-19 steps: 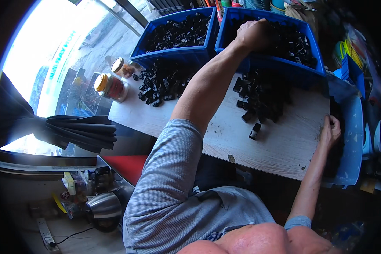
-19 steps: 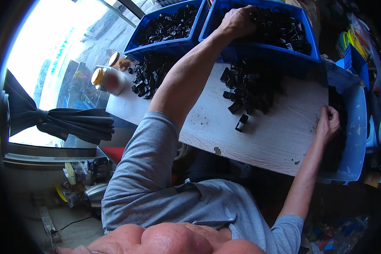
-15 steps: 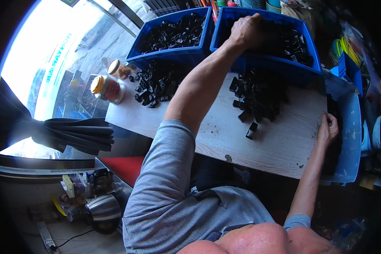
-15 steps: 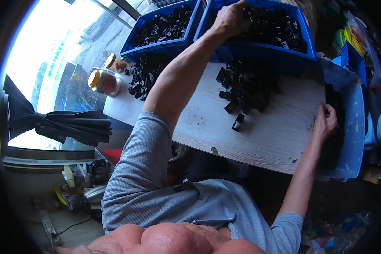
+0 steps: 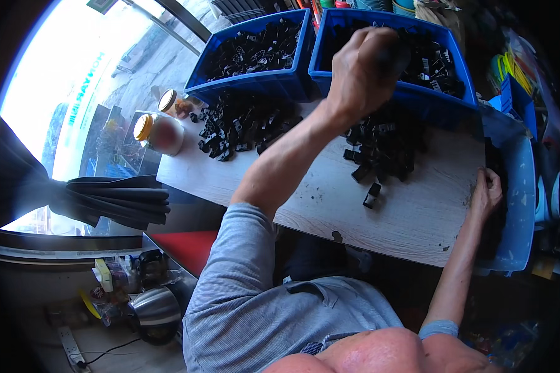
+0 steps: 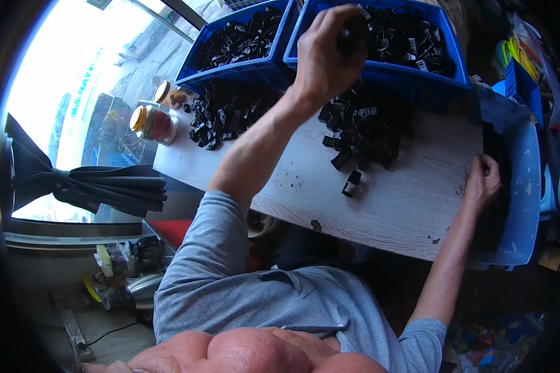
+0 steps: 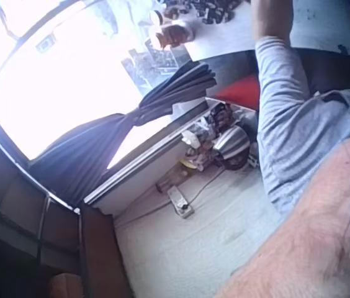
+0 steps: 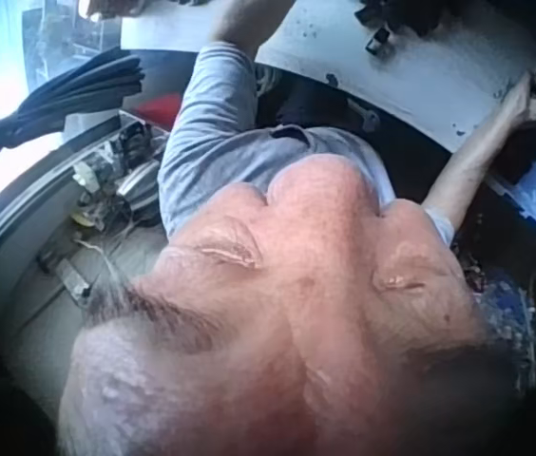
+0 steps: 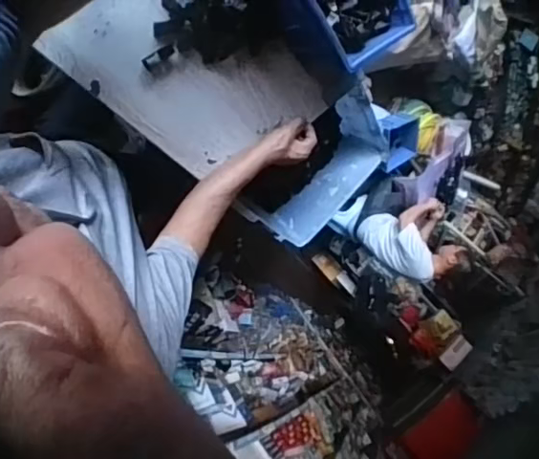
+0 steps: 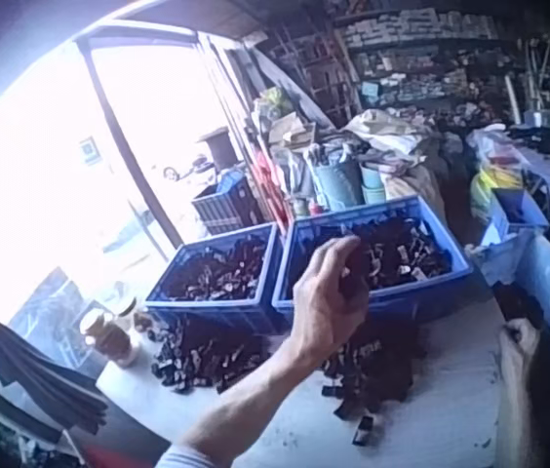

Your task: The person is assembling or sorting small plastic black parts at a workbench.

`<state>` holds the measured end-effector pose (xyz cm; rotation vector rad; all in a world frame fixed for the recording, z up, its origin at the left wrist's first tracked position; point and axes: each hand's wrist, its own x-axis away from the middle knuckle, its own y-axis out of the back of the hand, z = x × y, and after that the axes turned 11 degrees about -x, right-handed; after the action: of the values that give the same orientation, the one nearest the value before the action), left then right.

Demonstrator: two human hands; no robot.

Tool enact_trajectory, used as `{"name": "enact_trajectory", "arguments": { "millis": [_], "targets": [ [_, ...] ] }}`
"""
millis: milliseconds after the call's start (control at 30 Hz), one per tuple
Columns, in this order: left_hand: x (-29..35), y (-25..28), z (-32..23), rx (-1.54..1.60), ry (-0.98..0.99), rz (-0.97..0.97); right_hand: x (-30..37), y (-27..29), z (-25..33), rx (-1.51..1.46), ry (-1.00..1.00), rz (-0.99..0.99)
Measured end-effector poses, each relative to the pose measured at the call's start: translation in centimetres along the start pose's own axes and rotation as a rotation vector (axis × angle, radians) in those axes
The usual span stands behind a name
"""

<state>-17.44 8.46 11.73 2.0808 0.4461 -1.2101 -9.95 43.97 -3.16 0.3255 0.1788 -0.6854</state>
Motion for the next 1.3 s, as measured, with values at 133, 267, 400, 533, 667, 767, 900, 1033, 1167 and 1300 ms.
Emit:
{"name": "enact_trajectory", "arguments": {
  "millis": [133,267,400,533,667,767,900,1033,1167,1300],
  "targets": [
    [5.0,0.6,-0.9,-0.098,-0.164,0.071,-0.2,0.2,-0.6,0.014,-0.009,0.014],
    [9.6,-0.1,-1.7,-0.210,-0.133,0.309,-0.7,1.2,-1.5,0.019,-0.050,0.033],
    [10.9,-0.8,-0.1,-0.294,-0.070,0.316,-0.5,0.2,-0.2,0.075,0.022,0.039],
    [10.7,-0.3,-0.8,-0.347,-0.099,0.387,-0.2,-0.2,0.7,0.044,-0.010,0.019],
    [10.7,0.6,-0.9,-0.346,-0.057,0.439,0.4,-0.2,1.3,0.019,-0.025,0.005],
    [10.7,0.7,-0.6,-0.333,-0.079,0.384,0.5,0.0,1.4,0.014,-0.030,-0.002],
    [10.9,1.3,-0.4,-0.281,-0.075,0.287,-0.8,0.6,-1.4,-0.015,0.020,0.010],
    [12.0,2.9,0.2,-0.251,-0.089,0.240,-0.6,0.5,-0.4,0.045,0.012,0.005],
    [13.2,5.3,0.3,-0.257,-0.007,0.256,-1.1,0.2,-1.0,0.032,-0.012,0.049],
    [14.4,8.1,0.5,-0.194,0.106,0.204,-1.4,0.4,-1.5,0.025,-0.009,0.026]
  ]
}}
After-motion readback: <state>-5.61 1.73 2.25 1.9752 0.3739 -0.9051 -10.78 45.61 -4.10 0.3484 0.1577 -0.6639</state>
